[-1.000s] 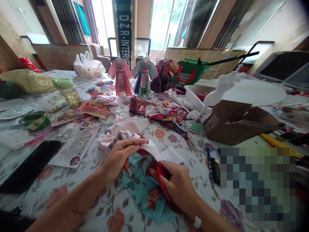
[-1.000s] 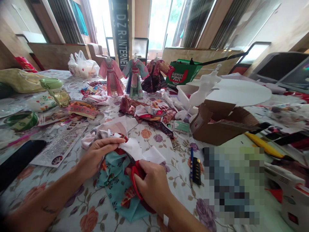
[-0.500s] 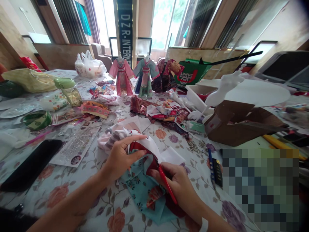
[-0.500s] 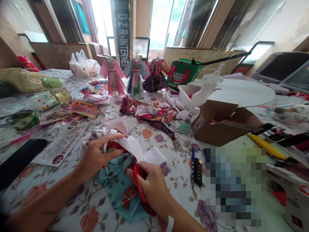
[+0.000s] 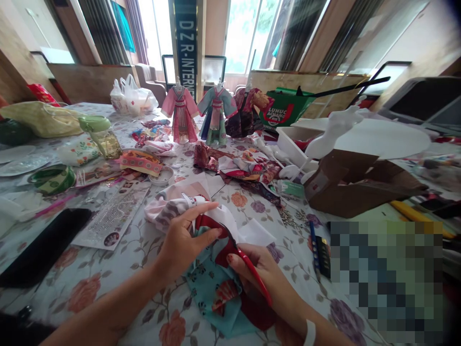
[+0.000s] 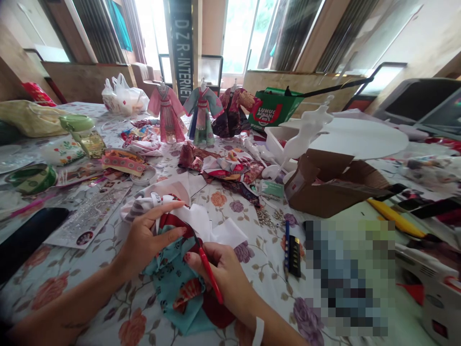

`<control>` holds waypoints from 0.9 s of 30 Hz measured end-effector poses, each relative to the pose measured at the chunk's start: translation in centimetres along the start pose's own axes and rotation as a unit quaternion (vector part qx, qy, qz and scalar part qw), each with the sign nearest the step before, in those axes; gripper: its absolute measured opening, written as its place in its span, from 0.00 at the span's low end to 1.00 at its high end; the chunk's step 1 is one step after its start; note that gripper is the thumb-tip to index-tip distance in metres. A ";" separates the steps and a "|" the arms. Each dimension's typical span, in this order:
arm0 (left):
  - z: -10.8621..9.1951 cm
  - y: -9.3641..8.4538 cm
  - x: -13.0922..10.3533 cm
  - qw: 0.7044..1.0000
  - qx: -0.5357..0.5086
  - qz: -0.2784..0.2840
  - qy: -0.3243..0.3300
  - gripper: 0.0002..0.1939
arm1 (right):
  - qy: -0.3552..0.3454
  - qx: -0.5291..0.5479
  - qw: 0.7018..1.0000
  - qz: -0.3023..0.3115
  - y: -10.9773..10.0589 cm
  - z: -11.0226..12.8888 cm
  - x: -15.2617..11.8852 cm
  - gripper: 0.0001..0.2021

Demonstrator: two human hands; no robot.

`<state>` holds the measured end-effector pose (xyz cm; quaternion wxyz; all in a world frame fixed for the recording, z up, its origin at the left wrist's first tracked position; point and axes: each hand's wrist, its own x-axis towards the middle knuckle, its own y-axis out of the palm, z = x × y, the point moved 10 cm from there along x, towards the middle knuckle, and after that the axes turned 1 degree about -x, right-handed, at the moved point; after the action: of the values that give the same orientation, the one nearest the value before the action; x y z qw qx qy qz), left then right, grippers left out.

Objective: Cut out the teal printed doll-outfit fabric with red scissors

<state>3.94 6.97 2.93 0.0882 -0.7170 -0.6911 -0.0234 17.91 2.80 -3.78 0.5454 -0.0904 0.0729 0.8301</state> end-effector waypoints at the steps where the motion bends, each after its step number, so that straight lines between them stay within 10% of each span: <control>1: 0.0 0.1 0.0 1.000 0.006 0.004 0.001 0.20 | 0.002 0.003 1.000 -0.003 0.0 0.0 0.0 0.23; 27: -0.8 0.8 -0.1 0.992 0.106 0.036 0.062 0.21 | 0.008 0.023 1.000 -0.011 0.1 0.3 -0.2 0.24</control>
<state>4.76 6.74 3.66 0.2074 -0.7249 -0.6569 0.0085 17.89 2.66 -3.46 0.5560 -0.0851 0.0958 0.8212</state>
